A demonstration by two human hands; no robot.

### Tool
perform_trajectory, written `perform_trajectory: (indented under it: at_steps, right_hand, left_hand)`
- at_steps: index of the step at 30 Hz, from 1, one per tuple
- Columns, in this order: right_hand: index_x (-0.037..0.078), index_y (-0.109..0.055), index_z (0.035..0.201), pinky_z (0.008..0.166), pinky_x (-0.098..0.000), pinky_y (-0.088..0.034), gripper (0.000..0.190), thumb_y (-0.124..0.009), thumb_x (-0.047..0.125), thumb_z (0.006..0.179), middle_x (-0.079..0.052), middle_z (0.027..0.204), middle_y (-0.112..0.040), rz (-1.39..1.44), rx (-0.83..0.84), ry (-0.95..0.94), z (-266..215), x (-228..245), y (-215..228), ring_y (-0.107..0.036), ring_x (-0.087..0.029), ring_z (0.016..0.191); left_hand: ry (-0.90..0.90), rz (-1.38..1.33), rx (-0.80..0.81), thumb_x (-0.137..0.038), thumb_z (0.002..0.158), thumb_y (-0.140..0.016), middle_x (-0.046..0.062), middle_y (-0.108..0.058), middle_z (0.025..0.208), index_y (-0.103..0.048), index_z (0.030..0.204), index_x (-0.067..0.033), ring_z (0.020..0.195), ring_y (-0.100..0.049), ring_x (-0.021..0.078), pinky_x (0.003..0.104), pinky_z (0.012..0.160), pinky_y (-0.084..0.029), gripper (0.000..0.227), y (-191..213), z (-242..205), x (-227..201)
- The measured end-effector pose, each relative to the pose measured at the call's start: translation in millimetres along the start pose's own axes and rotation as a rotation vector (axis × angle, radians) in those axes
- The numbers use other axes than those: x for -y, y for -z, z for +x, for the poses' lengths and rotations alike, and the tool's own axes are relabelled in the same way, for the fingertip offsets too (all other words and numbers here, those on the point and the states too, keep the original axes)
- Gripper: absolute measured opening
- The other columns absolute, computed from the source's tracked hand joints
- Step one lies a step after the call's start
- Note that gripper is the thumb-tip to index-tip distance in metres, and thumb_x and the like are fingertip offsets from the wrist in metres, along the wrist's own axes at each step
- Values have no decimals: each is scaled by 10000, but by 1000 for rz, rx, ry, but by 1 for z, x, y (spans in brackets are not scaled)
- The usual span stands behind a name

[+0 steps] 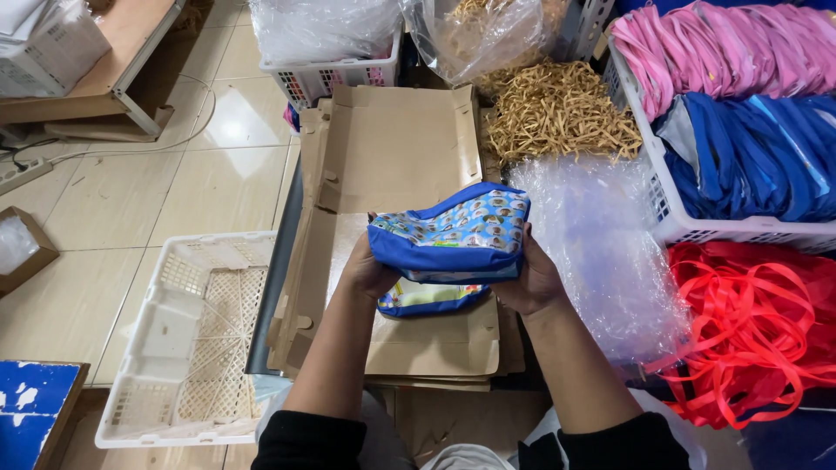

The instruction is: Inspecting and organizing blue pencil cases on a cardboard sheet in a stockroom environment

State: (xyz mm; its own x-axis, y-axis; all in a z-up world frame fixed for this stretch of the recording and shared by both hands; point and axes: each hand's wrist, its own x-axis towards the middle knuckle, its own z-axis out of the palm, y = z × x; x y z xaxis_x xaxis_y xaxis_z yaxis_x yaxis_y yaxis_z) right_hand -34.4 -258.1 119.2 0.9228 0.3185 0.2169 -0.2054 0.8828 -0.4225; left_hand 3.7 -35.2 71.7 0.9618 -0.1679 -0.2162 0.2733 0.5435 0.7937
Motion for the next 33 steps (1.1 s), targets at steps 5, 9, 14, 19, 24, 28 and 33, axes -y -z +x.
perform_trajectory:
  at_steps: [5,9,14,19,24,28,33]
  right_hand:
    - [74,-663,1141,998,-453,-547,259,-555,280,1027,-140,1029,-752,-321,-77,219,5,8,-1,-738,-276,961]
    - [154,-753,778,684,-260,-518,192,-802,295,898,7,658,-683,-1355,-178,333,-3,1,14,-592,-80,635]
    - [28,-706,687,895,-435,-480,251,-889,198,725,-116,658,-676,-1939,384,475,-4,-25,-8,-674,-291,715]
    - [95,-686,575,848,-460,-488,244,-844,251,677,-45,560,-607,-2170,546,442,-7,-54,42,-629,-245,654]
    - [132,-697,733,1106,-455,-390,239,-773,357,758,6,731,-665,-2205,607,514,-1,-55,36,-627,-169,945]
    - [102,-732,739,1162,-539,-294,354,-742,442,835,-28,837,-703,-2225,550,525,-3,-54,25,-606,-208,1049]
    - [111,-736,1050,1220,-679,-118,512,-880,430,676,-40,1407,-476,-1905,392,342,0,-36,42,-308,-371,1384]
  left_hand:
    - [68,71,-97,-670,991,-408,144,-524,1184,-318,1497,-36,928,-585,227,429,945,-573,816,14,8,7]
    - [252,-117,-16,-804,892,-450,170,-478,1185,-373,1475,-49,1031,-603,304,470,988,-546,957,-21,-13,0]
    - [307,-178,-124,-457,946,-704,196,-653,891,-597,1113,51,714,-716,315,393,605,-619,546,-5,20,40]
    - [212,-15,-330,-393,985,-647,207,-700,956,-638,1095,-52,834,-751,364,504,749,-621,358,46,49,70]
    - [103,3,-394,-359,1003,-654,183,-701,1008,-652,1155,-80,925,-733,315,492,854,-592,318,63,76,90]
    - [41,2,-392,-352,1014,-633,158,-699,968,-656,1144,-82,880,-726,283,450,814,-596,300,46,68,80]
    - [-82,19,-379,-338,1037,-591,109,-695,888,-663,1121,-85,790,-712,220,366,736,-602,276,40,52,55]
